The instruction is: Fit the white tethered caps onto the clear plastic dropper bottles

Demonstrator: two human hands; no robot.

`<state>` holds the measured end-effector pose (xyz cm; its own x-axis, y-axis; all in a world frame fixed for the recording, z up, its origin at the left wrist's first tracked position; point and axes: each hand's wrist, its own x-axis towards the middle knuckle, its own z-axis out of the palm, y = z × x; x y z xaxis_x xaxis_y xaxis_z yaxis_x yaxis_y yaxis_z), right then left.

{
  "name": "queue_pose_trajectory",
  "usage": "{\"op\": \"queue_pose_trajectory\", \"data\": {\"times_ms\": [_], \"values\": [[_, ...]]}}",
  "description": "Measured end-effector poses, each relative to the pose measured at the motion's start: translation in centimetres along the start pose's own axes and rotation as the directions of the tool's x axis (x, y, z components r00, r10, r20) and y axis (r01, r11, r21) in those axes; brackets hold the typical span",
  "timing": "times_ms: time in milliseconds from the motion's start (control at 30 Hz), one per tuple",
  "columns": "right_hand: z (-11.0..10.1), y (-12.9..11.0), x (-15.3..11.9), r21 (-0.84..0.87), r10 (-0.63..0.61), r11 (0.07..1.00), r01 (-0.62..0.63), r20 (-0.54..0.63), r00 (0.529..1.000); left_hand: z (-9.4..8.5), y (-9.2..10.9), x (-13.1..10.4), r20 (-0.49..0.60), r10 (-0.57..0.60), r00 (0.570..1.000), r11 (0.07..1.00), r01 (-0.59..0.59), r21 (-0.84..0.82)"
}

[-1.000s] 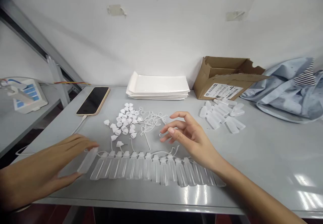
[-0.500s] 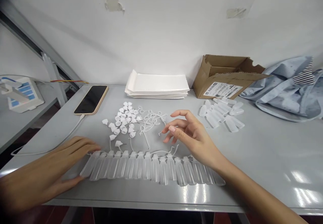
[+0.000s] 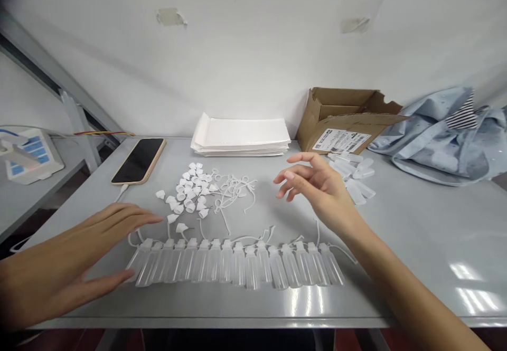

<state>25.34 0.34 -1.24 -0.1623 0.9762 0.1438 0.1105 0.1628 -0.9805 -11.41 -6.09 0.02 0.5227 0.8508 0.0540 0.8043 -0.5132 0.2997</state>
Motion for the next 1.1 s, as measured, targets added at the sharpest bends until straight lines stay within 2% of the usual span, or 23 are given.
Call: {"op": "queue_pose_trajectory", "data": {"times_ms": [67,100,167,233,333,400,567,767,900,1000,1100], "values": [[-1.3,0.3,0.7,-0.083,-0.015,0.997,0.009,-0.07,0.997,-0.2,0.7,1.7,0.111,0.099,0.989,0.995,-0.102,0.019],[-2.0,0.6,1.0,-0.146,-0.025,0.989,0.011,-0.095,0.995,-0.2,1.1,2.7,0.143,0.107,0.984,0.994,-0.111,0.02],[-3.5,1.6,1.8,-0.327,-0.064,0.945,0.021,-0.122,0.991,0.1,1.8,4.8,0.125,0.114,0.986,0.993,-0.116,0.008],[-4.8,2.7,2.5,-0.572,-0.128,0.819,0.04,-0.114,0.985,0.9,2.4,6.9,0.154,0.173,0.973,0.984,-0.176,0.001],[-6.5,4.3,3.5,-0.835,-0.201,0.547,0.05,-0.073,0.977,2.5,2.7,9.6,0.173,0.259,0.95,0.961,-0.272,0.051],[-7.3,4.8,3.9,-0.879,-0.196,0.475,0.036,-0.066,0.978,3.5,2.5,10.8,0.183,0.304,0.935,0.943,-0.323,0.084],[-8.3,4.2,4.0,-0.907,-0.156,0.42,-0.016,-0.089,0.984,5.1,1.8,11.6,0.198,0.335,0.921,0.923,-0.364,0.13],[-7.2,4.3,3.8,-0.946,-0.053,0.319,-0.055,-0.076,0.996,5.7,1.0,11.7,0.144,0.329,0.933,0.939,-0.339,0.052],[-5.6,4.8,3.7,-0.968,-0.016,0.226,-0.112,-0.119,0.993,5.0,1.1,12.1,0.118,0.265,0.957,0.964,-0.263,-0.036],[-4.8,5.2,3.8,-0.972,-0.003,0.192,-0.133,-0.136,0.991,4.0,1.7,12.3,0.049,0.143,0.989,0.982,-0.135,-0.134],[-4.6,5.5,4.0,-0.971,0.005,0.195,-0.137,-0.138,0.99,2.9,2.5,12.3,0.008,0.001,1.0,0.959,0.001,-0.284]]}}
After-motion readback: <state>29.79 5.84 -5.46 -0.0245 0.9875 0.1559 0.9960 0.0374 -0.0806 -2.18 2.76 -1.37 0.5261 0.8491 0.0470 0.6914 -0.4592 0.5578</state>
